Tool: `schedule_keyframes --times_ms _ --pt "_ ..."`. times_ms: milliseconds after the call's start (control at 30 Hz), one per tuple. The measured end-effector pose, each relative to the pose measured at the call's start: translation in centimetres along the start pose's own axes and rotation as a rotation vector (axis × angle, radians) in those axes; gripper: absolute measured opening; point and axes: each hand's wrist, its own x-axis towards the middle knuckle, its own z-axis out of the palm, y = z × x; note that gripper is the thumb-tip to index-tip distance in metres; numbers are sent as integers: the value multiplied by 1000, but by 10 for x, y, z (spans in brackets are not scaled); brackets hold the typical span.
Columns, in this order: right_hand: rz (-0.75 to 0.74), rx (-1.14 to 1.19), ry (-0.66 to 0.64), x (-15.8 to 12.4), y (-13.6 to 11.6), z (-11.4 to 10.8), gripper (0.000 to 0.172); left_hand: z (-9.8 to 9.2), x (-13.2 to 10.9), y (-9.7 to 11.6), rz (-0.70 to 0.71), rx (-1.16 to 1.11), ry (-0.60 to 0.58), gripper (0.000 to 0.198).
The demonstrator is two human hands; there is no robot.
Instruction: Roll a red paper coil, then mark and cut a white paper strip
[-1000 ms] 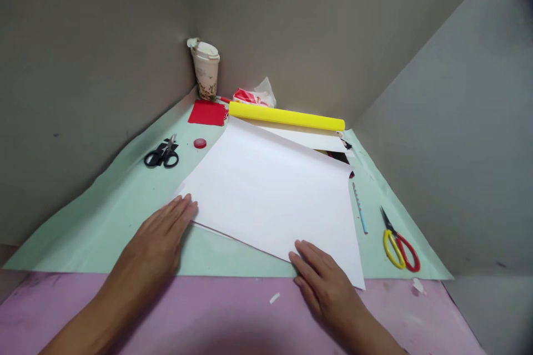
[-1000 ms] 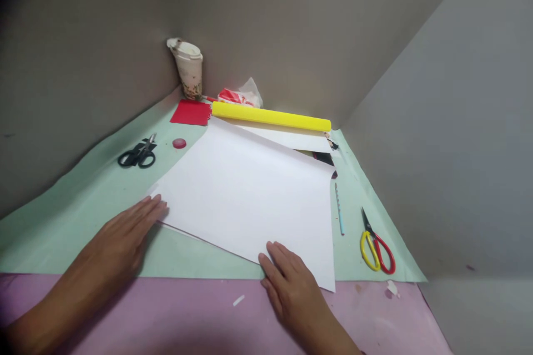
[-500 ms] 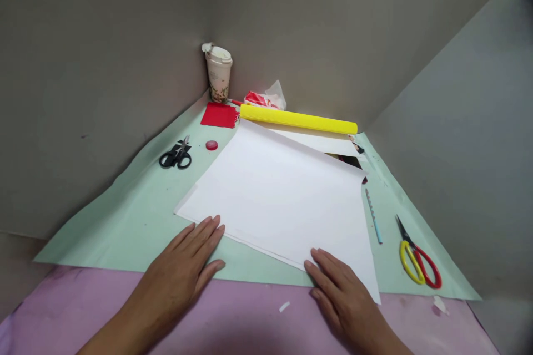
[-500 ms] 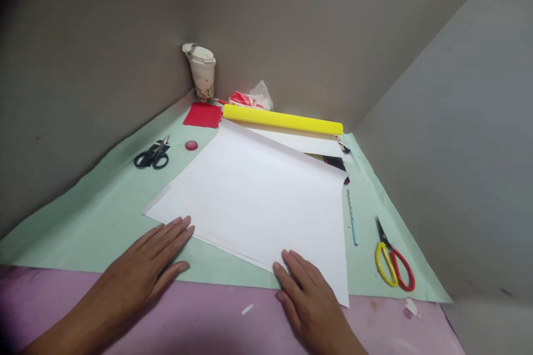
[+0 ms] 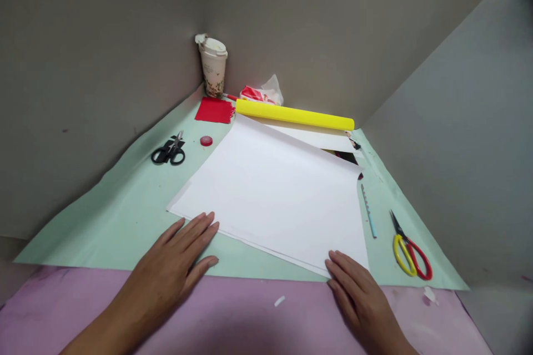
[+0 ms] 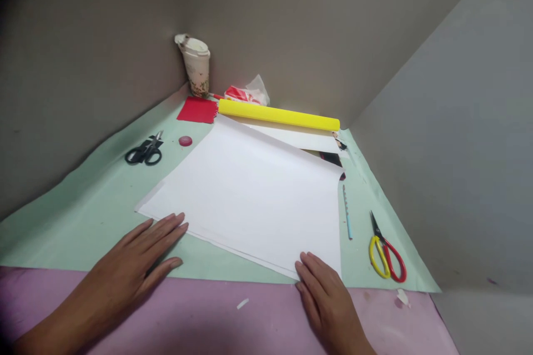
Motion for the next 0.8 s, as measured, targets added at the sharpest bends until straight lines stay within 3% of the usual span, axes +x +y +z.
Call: schedule_keyframes --times_ms 167,367,800 --pt "110 65 35 -4 9 -3 35 2 2 -3 8 -37 32 64" --pt "214 84 34 -13 18 -15 33 8 2 -7 -14 -99 29 67" --pt "89 100 -39 -5 24 -18 36 16 -4 -14 -50 -114 -4 68"
